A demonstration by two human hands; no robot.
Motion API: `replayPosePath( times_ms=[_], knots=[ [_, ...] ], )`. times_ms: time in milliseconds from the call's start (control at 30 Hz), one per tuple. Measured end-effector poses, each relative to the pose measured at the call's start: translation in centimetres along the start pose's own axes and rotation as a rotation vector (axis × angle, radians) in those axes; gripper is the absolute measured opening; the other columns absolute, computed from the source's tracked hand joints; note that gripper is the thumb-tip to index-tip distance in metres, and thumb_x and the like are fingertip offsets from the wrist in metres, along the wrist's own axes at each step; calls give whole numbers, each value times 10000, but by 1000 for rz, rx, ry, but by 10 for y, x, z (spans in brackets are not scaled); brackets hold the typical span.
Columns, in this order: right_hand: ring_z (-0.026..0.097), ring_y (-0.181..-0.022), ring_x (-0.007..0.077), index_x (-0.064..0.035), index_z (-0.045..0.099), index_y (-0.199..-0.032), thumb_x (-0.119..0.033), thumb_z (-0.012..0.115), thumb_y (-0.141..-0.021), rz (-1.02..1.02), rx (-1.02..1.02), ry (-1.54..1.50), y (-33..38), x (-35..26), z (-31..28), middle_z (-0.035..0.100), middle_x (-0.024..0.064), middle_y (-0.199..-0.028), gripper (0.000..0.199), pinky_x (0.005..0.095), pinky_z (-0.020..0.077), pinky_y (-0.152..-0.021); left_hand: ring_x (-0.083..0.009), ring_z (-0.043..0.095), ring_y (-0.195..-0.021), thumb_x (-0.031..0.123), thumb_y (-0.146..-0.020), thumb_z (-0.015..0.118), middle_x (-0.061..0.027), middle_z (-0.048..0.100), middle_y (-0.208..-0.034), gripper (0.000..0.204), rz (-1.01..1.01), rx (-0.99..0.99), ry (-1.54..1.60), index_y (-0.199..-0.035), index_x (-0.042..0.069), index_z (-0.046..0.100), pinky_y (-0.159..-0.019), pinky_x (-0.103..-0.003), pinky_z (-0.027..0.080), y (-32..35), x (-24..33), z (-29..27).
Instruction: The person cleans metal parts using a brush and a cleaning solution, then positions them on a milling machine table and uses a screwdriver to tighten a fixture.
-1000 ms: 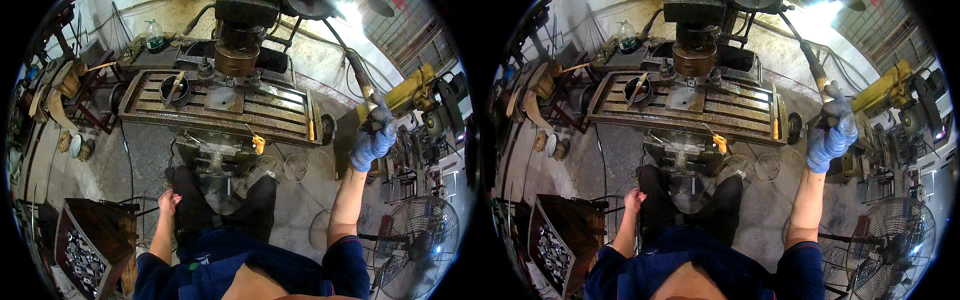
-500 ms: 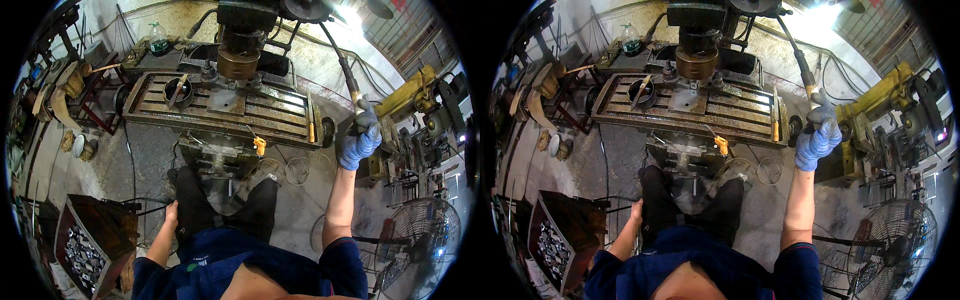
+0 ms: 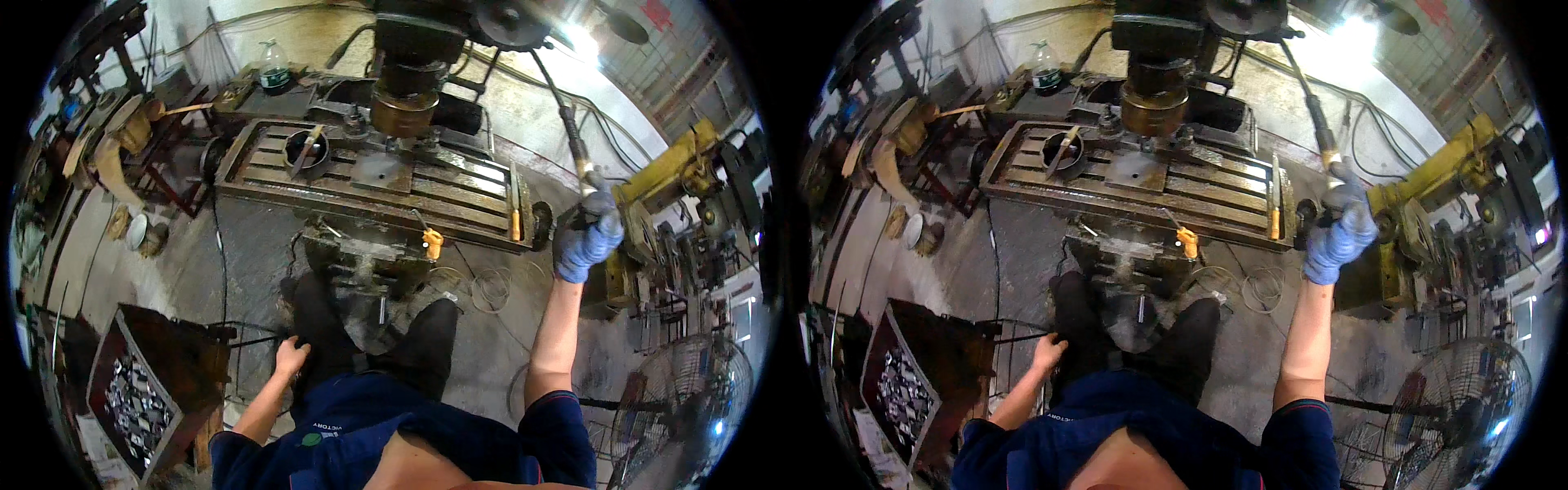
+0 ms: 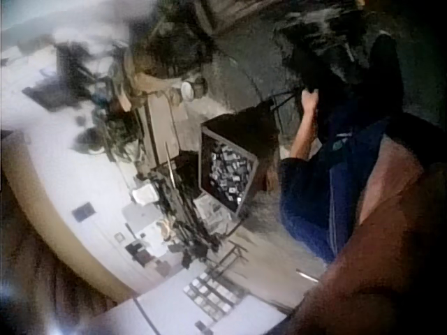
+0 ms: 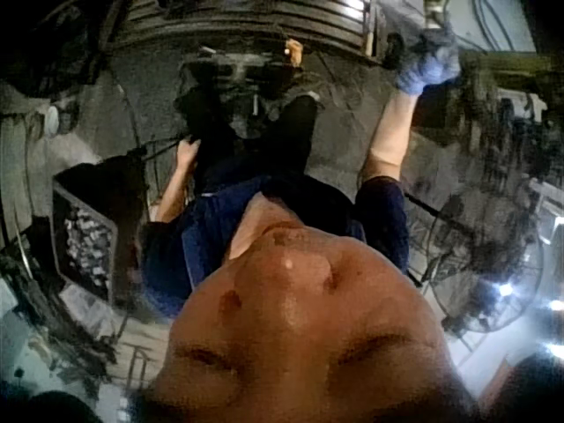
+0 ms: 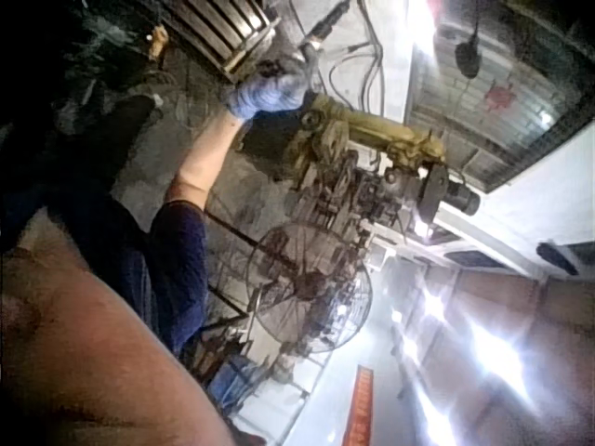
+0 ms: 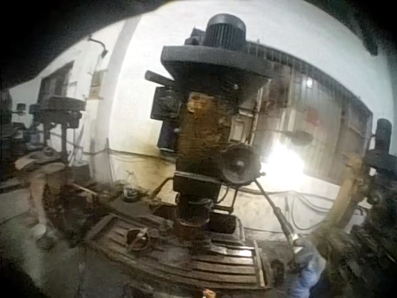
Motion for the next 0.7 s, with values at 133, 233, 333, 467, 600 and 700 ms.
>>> replayPosePath(
  times_ms=[133, 233, 333, 467, 600, 700],
  knots=[
    [526, -710, 180, 5, 562, -656, -183, 459, -813, 25, 129, -36, -3, 1, -9, 607, 147, -785, 265, 263, 384, -679, -263, 612, -938, 196, -816, 581, -207, 629, -976, 396, 331, -225, 290, -1139, -28, 530, -802, -324, 468, 39, 83, -56],
    [522, -730, 151, 5, 608, -742, -169, 455, -806, 76, 130, 313, -7, 14, -48, 598, 69, -770, 241, 247, 387, -639, -332, 583, -947, 237, -840, 571, -183, 600, -1049, 417, 671, -277, -114, -1183, 12, 499, -793, -368, 466, 99, 159, -134],
    [556, -903, 225, 34, 615, -971, -275, 463, -853, 75, 105, -27, -14, 32, -69, 617, 144, -1030, 364, 338, 405, -818, -318, 563, -1009, 258, -846, 567, -184, 569, -1123, 424, 587, -246, -74, -1191, 20, 501, -864, -354, 450, 154, 178, -218],
    [583, -879, 249, 36, 599, -1009, -261, 457, -895, -304, 12, 707, -14, -21, -17, 623, 138, -966, 349, 355, 465, -778, -155, 571, -909, 223, -844, 585, -100, 618, -1017, 407, 423, 168, 94, -1185, 12, 512, -801, -294, 461, 210, 149, -323],
    [599, -846, 242, 70, 593, -1001, -92, 450, -891, -254, -51, 344, -30, -18, -12, 629, 158, -960, 242, 325, 490, -754, -124, 571, -818, 183, -858, 562, -108, 637, -927, 328, 223, 732, 82, -1099, -39, 552, -734, -277, 462, 213, 57, -405],
    [607, -823, 230, 86, 592, -981, 19, 485, -845, -300, -75, 532, -39, -20, -11, 633, 159, -943, 185, 318, 495, -748, -179, 608, -767, 167, -816, 596, -163, 642, -862, 302, 26, 707, -175, -1037, -38, 584, -707, -307, 472, 192, -1, -411]
  ],
)
Point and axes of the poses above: each hand's wrist, its own y-axis away from the middle knuckle, its own z-axis out of the palm, x = y × z, the point moved 6 cm from there along -y, towards the middle knuckle
